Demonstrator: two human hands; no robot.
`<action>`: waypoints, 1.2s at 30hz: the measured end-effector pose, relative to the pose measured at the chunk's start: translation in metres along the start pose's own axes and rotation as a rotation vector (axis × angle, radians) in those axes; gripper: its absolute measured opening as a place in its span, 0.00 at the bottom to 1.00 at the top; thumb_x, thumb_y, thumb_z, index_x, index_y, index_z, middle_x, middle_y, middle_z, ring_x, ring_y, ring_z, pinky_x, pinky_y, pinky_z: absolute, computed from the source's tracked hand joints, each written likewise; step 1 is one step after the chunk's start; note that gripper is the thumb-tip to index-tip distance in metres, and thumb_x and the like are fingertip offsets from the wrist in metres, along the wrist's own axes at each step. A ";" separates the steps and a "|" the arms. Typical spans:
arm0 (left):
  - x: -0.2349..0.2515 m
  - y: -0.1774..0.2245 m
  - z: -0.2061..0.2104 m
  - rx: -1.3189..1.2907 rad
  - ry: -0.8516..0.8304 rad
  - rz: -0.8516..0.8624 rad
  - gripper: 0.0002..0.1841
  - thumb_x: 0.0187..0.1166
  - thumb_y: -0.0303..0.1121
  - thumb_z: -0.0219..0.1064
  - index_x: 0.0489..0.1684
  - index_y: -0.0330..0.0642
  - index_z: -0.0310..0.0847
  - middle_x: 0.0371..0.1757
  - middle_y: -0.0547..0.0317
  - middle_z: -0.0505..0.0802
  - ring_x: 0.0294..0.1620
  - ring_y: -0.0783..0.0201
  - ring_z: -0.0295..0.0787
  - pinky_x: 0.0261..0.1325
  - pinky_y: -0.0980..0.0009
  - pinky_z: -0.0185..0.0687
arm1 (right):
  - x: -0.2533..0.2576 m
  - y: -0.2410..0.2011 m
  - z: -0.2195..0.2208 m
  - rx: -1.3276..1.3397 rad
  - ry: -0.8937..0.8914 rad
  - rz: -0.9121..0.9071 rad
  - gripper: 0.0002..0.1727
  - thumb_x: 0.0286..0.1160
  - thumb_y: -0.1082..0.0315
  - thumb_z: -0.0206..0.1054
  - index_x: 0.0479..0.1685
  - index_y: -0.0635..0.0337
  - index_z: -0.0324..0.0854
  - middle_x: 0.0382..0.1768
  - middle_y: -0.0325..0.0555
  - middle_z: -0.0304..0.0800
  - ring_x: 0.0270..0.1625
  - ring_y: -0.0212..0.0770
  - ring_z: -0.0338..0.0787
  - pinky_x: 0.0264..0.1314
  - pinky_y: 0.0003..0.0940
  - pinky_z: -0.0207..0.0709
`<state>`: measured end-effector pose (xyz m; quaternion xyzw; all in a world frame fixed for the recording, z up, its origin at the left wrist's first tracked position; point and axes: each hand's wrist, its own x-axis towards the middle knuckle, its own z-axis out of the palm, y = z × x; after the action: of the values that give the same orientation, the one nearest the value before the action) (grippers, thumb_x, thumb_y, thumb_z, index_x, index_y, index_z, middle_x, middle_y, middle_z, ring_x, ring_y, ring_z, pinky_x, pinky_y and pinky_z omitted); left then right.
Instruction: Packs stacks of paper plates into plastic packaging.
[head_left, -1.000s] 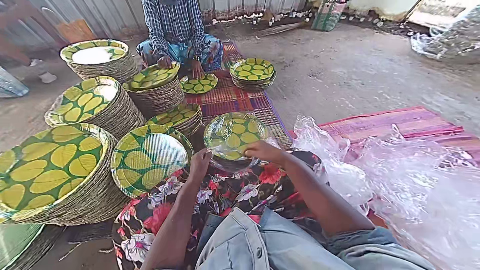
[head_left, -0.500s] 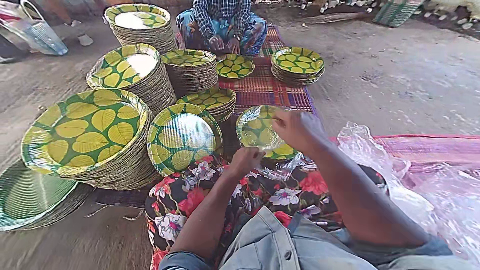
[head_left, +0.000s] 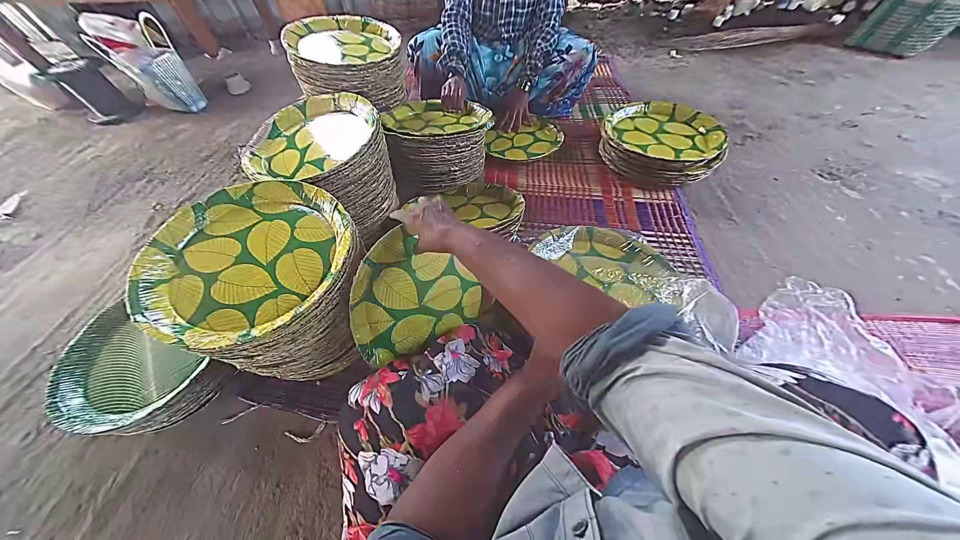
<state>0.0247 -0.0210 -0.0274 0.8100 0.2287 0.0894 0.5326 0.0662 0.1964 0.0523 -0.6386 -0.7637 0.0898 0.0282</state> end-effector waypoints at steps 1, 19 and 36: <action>0.001 0.013 -0.005 0.118 -0.070 -0.021 0.22 0.84 0.28 0.61 0.72 0.21 0.77 0.72 0.31 0.85 0.77 0.45 0.79 0.83 0.55 0.66 | -0.008 0.004 -0.008 -0.021 -0.021 -0.016 0.35 0.68 0.60 0.79 0.79 0.52 0.77 0.71 0.62 0.83 0.78 0.64 0.76 0.78 0.71 0.60; 0.012 0.021 0.009 0.375 0.158 0.148 0.32 0.76 0.39 0.76 0.80 0.37 0.73 0.67 0.33 0.85 0.63 0.36 0.86 0.62 0.37 0.81 | -0.519 0.135 -0.135 0.457 0.739 0.904 0.18 0.84 0.62 0.60 0.69 0.55 0.74 0.52 0.29 0.80 0.49 0.12 0.77 0.57 0.18 0.74; 0.018 0.011 0.007 0.313 0.288 0.278 0.15 0.89 0.29 0.58 0.65 0.35 0.86 0.46 0.33 0.94 0.48 0.32 0.92 0.54 0.32 0.79 | -0.525 0.167 -0.010 1.018 0.258 1.122 0.21 0.84 0.78 0.47 0.73 0.62 0.73 0.43 0.44 0.84 0.34 0.25 0.82 0.36 0.20 0.76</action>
<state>0.0467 -0.0220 -0.0218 0.8852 0.1998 0.2395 0.3452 0.3259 -0.2895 0.0708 -0.8443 -0.1803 0.3559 0.3577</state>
